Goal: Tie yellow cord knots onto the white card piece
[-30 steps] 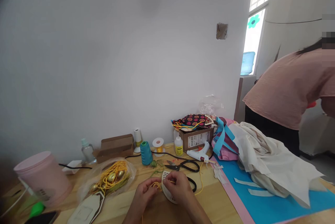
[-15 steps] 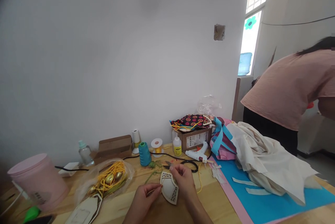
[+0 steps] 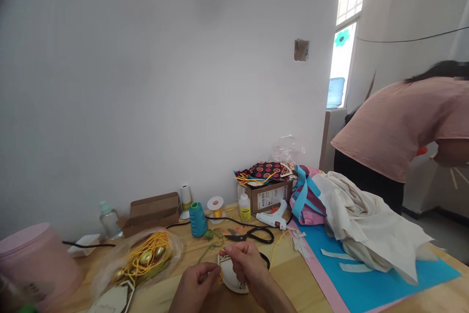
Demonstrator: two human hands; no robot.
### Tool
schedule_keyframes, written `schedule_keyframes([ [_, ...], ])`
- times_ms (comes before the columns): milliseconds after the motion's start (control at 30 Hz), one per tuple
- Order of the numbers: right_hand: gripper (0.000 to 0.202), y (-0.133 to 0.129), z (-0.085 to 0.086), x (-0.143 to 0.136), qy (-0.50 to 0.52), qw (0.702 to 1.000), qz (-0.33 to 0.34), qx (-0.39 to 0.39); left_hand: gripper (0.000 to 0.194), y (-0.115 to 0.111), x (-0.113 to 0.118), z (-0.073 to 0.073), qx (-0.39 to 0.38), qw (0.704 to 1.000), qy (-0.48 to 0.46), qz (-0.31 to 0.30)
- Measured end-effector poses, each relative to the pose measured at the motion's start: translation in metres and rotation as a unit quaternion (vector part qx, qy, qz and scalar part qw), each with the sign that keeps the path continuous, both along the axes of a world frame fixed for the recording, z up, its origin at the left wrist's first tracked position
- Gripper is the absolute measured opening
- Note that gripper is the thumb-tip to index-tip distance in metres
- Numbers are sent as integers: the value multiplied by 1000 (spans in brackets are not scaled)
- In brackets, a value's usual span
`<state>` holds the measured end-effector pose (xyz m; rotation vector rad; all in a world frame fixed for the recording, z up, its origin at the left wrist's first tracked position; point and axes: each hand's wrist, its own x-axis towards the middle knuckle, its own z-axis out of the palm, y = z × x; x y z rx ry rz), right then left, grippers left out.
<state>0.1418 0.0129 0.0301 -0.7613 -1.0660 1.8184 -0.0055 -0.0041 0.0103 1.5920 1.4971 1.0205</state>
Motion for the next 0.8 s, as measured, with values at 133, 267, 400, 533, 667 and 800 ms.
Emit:
schedule_keyframes([
  [133, 31, 0, 2, 0, 14, 1000, 7, -11, 25, -1, 0, 2, 10, 1000, -7, -9],
  [267, 27, 0, 2, -2, 23, 1000, 2, 13, 23, -3, 3, 4, 23, 999, -28, -8],
  [400, 26, -1, -7, -12, -57, 996, 6, 71, 20, -2, 5, 0, 18, 998, -51, 16],
  [533, 22, 0, -19, -22, -164, 973, -58, 149, 20, 2, 6, -5, -14, 993, -115, 32],
  [667, 18, 1, -25, -22, -224, 957, -83, 164, 20, 3, 7, -7, -53, 983, -175, 31],
  [800, 26, 0, -26, -21, -242, 959, -43, 141, 23, 2, 8, -7, -64, 981, -182, 29],
])
